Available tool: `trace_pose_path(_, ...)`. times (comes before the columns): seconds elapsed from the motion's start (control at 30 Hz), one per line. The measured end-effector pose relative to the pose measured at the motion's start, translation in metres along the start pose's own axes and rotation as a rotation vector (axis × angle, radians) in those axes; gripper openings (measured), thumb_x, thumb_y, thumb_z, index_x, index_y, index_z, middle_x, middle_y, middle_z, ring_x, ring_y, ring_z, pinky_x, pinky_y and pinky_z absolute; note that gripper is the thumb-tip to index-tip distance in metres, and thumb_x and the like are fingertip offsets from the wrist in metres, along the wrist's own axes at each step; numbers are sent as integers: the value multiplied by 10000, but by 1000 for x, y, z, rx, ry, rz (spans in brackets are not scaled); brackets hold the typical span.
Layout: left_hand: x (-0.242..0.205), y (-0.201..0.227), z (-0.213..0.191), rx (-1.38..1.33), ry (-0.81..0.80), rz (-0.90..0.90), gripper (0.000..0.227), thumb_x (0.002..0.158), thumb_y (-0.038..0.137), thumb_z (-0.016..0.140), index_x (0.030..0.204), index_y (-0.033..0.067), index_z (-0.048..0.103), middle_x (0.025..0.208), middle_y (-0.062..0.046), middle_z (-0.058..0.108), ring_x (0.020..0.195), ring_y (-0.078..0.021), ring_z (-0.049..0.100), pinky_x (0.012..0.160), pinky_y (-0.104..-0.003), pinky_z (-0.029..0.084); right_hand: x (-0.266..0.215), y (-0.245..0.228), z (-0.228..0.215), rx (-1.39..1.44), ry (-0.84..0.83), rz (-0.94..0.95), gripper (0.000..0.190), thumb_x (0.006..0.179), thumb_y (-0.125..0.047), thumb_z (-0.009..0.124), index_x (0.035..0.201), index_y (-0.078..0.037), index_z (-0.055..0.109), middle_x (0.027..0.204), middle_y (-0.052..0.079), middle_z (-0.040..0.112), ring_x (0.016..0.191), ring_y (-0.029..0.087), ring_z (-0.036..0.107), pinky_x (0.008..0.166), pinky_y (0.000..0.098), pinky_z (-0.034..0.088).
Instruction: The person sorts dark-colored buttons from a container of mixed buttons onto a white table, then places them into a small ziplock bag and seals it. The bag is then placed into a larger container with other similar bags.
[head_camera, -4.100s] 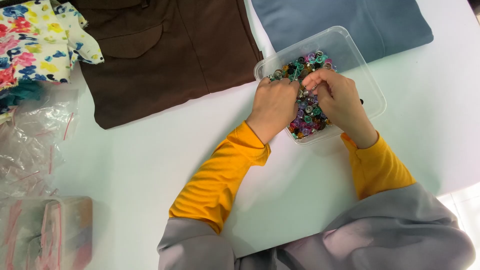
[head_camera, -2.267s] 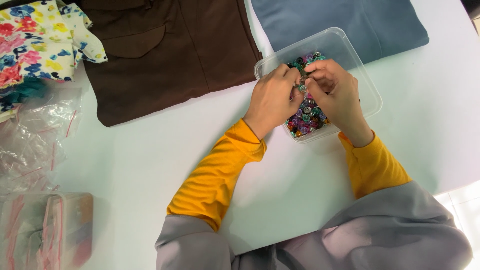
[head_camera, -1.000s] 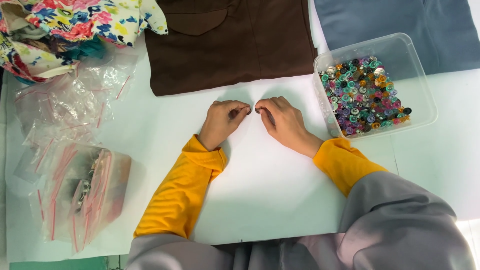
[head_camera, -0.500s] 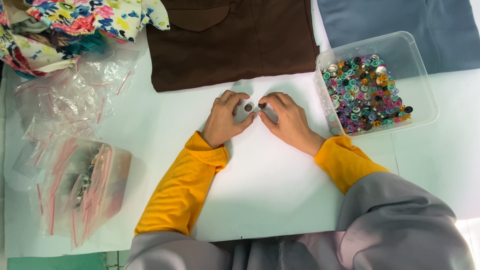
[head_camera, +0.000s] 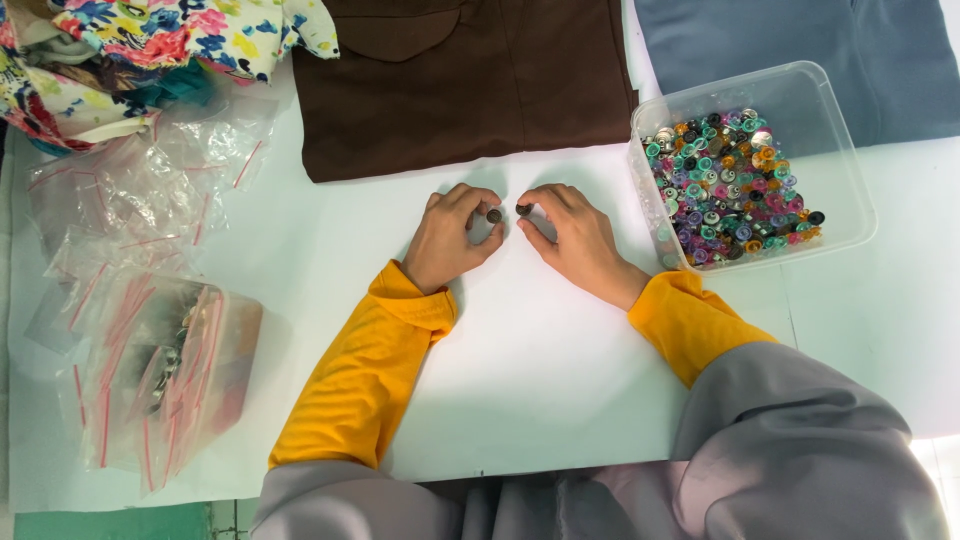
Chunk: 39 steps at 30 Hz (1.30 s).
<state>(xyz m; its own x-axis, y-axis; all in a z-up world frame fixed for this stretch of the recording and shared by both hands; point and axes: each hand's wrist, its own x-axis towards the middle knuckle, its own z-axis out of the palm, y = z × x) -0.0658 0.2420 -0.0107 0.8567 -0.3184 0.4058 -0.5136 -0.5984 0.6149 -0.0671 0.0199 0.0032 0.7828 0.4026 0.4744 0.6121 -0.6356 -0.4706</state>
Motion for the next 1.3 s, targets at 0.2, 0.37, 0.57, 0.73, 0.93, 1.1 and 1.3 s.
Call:
trace_pose_path(0.2,3,8,-5,18,-10,9,388,793,176,807,1151,95,680,893,-48,635,687,-204,635,804,-355,461,4,-21,-20,97,19,53,296,882,-105,778,1141,-92,636,1172,110,627,792,233,675,663,380,624)
trace_pose_path(0.37,2,14,-4,113,38,106,449,820,226,806,1216,80,652,1019,-78,603,836,-268,665,812,-374,461,-11,-16,-24,204,176,-17,265,951,-79,725,1190,-98,612,1256,115,538,855,253,654,754,393,590)
trace_pose_path(0.57,-3,50,17,179,258,318,401,867,270,782,1222,116,677,1076,-70,606,928,-248,618,856,-378,450,-61,-13,-63,-152,454,-421,149,870,-165,738,1016,-186,761,1159,62,655,852,191,592,723,321,513)
trace_pose_path(0.73,13,129,47,-25,232,318,309,910,287,730,1190,159,700,1145,-53,648,1027,-276,643,923,-402,480,-71,33,-141,-352,524,-488,37,866,-195,766,902,-199,757,1007,70,720,804,277,602,699,414,497)
trace_pose_path(0.93,82,191,91,38,14,255,235,952,224,644,1131,71,653,1229,-149,621,1076,-353,647,922,-472,525,-35,65,-224,-269,-215,147,320,943,-105,649,1262,-80,638,1292,122,653,1136,330,604,1035,454,458)
trace_pose_path(1.1,135,167,163,382,-377,31,479,703,310,859,1057,46,672,911,-129,675,841,-350,728,722,-450,557,-21,108,-214,17,-583,379,389,795,-21,761,1142,84,620,1085,350,693,1075,514,677,906,601,525)
trace_pose_path(1.3,161,152,172,419,-543,-54,514,733,313,876,1106,20,680,920,-186,646,793,-347,732,655,-501,612,-31,149,-192,16,-595,342,384,805,-131,759,1165,-75,638,1141,133,738,1057,383,711,842,551,552)
